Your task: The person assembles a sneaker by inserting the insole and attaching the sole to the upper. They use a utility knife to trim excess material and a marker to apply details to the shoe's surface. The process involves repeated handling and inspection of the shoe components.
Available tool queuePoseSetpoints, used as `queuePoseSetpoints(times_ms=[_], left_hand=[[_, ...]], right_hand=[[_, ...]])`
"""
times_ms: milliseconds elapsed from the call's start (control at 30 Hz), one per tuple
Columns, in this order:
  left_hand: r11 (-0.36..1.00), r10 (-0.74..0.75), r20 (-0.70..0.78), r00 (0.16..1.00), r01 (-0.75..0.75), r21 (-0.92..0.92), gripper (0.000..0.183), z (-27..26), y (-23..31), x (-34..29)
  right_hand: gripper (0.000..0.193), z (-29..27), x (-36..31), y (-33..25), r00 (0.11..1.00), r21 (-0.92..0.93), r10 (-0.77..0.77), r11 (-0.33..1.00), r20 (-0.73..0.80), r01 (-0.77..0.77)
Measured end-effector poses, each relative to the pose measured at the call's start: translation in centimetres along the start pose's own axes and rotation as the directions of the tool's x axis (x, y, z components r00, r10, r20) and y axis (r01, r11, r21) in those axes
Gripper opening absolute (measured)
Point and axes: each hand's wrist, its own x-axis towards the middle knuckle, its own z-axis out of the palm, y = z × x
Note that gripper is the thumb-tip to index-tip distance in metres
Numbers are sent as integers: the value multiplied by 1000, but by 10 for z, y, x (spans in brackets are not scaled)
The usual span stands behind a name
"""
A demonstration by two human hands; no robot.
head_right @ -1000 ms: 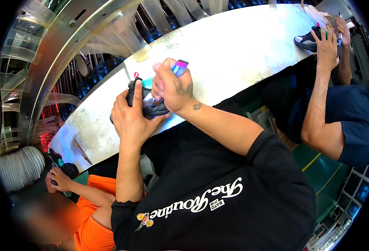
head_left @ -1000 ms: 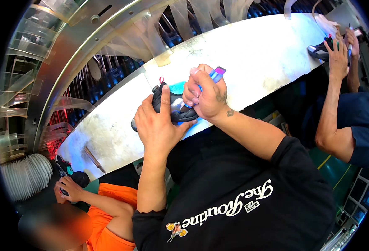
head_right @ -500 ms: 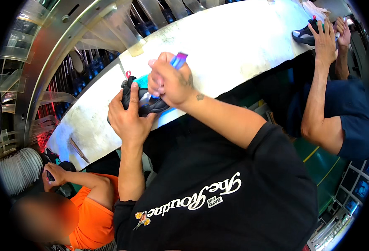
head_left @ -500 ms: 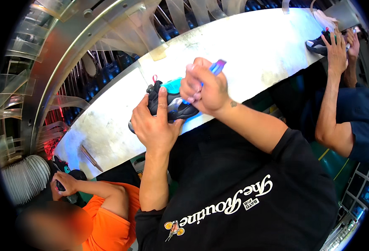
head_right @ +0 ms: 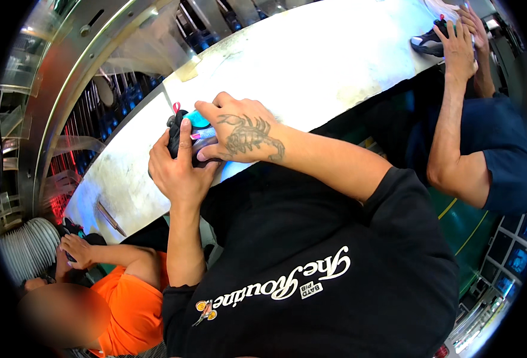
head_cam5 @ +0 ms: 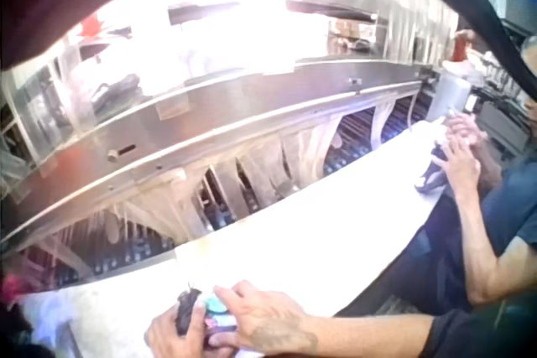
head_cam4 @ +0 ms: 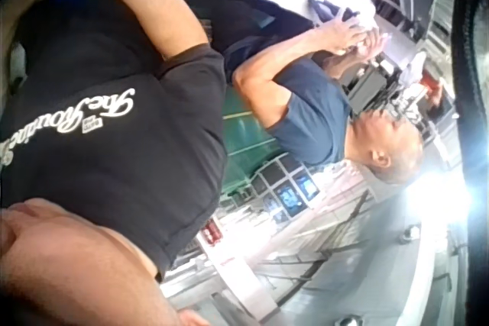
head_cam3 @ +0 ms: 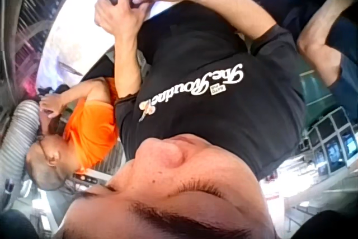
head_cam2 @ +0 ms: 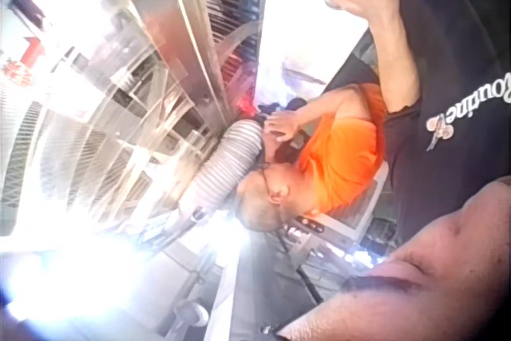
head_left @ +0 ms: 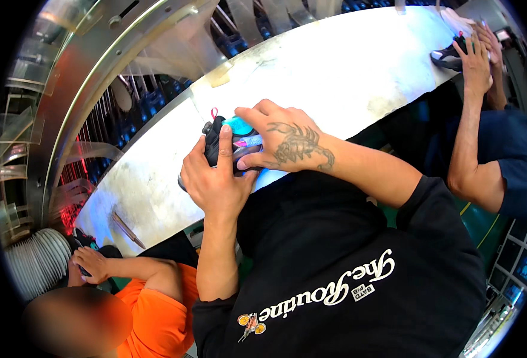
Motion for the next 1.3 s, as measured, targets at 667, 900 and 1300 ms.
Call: queuePoseSetpoints(times_ms=[667,900,1300], left_hand=[[997,73,-72,995,-74,-3,105,5,5,-8],[992,87,-102,991,-95,-79,112,6,1,-7],[972,99,-72,992,-112,-207,102,1,-14,-13]], right_hand=[[52,-27,27,-20,945,872,312,432,94,-229],[47,-38,27,37,859,340,205,940,-470,-38],[117,-3,-19,42,967,537,-246,825,64,174]])
